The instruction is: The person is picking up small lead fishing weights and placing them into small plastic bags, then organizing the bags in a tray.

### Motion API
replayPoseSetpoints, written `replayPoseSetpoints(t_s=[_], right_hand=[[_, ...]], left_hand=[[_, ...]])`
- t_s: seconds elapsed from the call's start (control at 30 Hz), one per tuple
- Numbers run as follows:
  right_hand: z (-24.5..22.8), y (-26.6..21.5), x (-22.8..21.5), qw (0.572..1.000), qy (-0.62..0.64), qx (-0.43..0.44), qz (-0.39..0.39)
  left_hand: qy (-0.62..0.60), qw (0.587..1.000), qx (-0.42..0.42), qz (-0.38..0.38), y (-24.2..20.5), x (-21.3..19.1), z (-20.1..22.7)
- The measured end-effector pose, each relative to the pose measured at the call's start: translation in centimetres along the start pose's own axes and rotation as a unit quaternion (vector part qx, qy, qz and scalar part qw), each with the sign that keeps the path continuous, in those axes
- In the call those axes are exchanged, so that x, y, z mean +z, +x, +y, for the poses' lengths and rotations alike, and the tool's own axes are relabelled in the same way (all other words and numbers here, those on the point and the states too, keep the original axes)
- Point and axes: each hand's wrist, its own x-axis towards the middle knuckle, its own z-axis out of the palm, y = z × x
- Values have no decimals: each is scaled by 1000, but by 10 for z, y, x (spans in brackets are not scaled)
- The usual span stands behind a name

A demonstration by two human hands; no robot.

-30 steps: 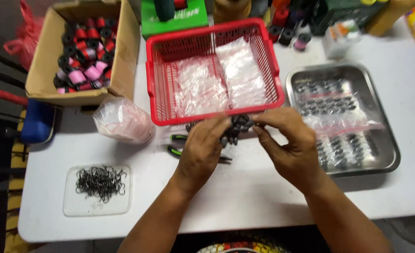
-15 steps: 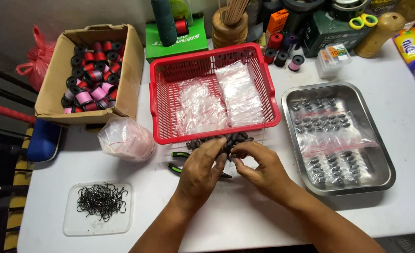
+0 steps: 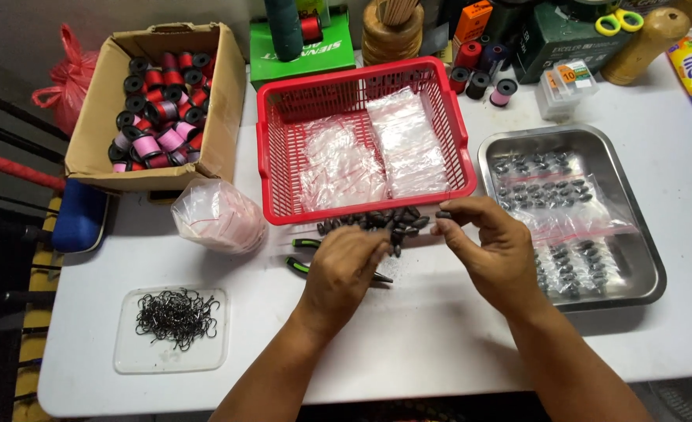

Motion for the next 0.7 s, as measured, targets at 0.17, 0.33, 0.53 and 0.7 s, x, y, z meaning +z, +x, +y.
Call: replayPoseSetpoints(t_s=[0.17,0.33,0.53,0.7], right_hand=[[-5,-1,6,1000,5,-19,-5],[5,-10,4,999,1,34,-13],[1,-15,12,998,-3,43,-36],[4,-17,15,997,0,62,-49]], left_hand=[[12,1000,-2,-21,-2,-2,3],[-4,1000,0,-14,2,-6,3],[15,1000,21,6,0,-1,1],[7,1000,-10,-1,4,-6,5]])
